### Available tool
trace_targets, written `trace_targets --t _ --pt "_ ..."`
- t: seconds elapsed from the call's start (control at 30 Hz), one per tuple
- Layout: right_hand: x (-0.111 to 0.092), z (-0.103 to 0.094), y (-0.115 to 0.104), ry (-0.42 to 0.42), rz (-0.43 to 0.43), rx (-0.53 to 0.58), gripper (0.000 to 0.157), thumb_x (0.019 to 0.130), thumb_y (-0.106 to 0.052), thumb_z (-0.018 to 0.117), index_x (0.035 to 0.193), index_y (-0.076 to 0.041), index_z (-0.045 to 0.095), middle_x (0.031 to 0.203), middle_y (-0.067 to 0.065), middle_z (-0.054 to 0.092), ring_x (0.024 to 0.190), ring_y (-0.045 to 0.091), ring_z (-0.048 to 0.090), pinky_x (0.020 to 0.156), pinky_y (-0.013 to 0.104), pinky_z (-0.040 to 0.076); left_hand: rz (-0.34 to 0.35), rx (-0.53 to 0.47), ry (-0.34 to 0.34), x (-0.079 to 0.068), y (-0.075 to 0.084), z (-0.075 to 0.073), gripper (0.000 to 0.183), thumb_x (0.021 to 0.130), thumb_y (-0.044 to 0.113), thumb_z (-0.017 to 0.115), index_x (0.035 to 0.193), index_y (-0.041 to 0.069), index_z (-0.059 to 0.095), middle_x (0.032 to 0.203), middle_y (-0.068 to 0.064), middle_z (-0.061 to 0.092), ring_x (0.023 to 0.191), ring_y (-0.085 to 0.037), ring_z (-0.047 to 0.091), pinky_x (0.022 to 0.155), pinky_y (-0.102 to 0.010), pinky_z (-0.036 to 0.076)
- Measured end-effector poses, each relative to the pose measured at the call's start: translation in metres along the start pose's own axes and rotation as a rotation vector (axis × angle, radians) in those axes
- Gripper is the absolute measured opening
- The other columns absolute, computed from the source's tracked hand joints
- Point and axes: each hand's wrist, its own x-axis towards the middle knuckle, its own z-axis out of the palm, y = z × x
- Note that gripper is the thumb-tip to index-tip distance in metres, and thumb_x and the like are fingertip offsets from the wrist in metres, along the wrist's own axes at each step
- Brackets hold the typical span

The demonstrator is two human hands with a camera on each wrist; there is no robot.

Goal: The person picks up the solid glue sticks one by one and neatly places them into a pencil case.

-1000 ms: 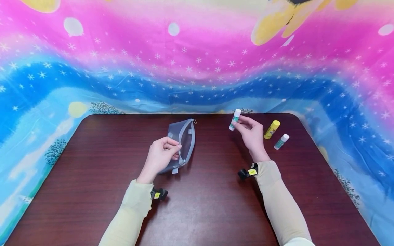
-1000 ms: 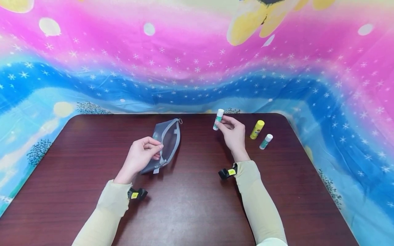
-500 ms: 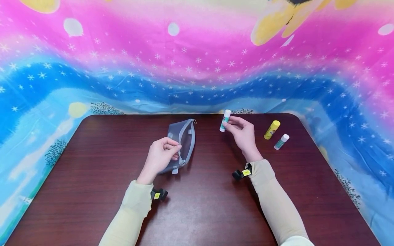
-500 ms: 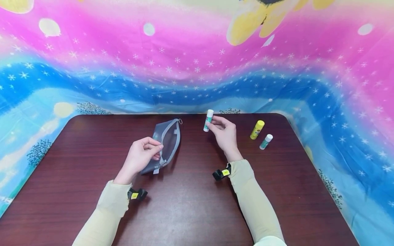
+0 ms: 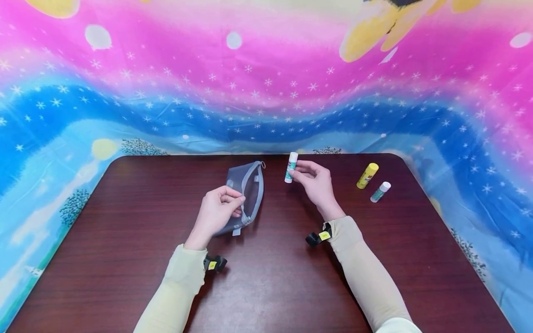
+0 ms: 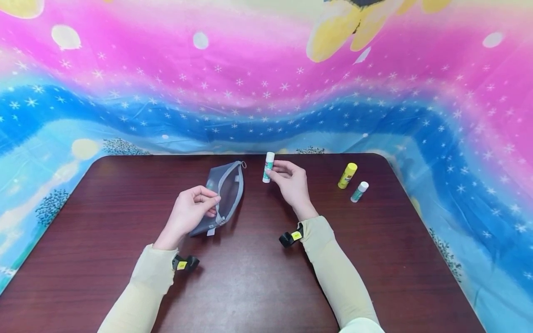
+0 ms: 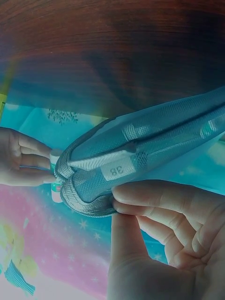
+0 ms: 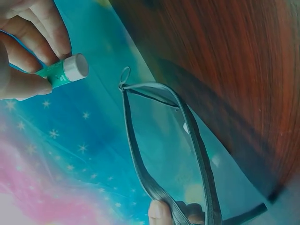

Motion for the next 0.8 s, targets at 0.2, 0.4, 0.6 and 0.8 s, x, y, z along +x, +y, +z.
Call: trace_targets --t 0.2,0.4,0.6,0.8 --pt "-0.002 0.006 0.001 -0.027 0.010 0.025 0.035 0.090 -0.011 0.080 0.122 -0.002 0.071 0.108 0.016 0.071 0.091 0.019 0.072 0.085 0.033 0.059 -0.002 0.003 -0.002 -0.001 0.000 0.000 0.013 0.093 0.010 0.077 0.101 0.002 0.070 0.078 -0.009 0.073 0.065 -0.023 0.072 0.066 -0.031 0.062" --pt "-0.003 0.013 0.000 -0.055 0.019 0.041 0.035 0.090 -0.010 0.080 0.123 -0.003 0.070 0.109 0.016 0.071 0.094 0.021 0.072 0.088 0.042 0.059 0.006 0.001 -0.002 0.000 0.000 0.001 0.012 0.093 0.008 0.076 0.100 0.001 0.070 0.078 -0.009 0.073 0.064 -0.023 0.072 0.066 -0.031 0.062" --pt "-0.004 0.018 -0.002 -0.071 0.030 0.050 0.036 0.090 -0.008 0.079 0.124 0.000 0.069 0.110 0.018 0.071 0.093 0.020 0.072 0.086 0.039 0.060 0.012 0.000 -0.005 0.000 -0.001 0.001 0.012 0.093 0.008 0.076 0.100 0.001 0.070 0.078 -0.009 0.073 0.064 -0.023 0.072 0.065 -0.032 0.062" --pt "-0.004 0.024 -0.002 -0.095 0.053 0.102 0.037 0.090 -0.004 0.078 0.125 0.003 0.067 0.109 0.021 0.070 0.089 0.020 0.073 0.088 0.045 0.059 0.011 0.005 -0.002 0.001 -0.002 0.002 0.012 0.093 0.009 0.077 0.100 0.001 0.070 0.078 -0.009 0.073 0.064 -0.023 0.072 0.065 -0.032 0.062"
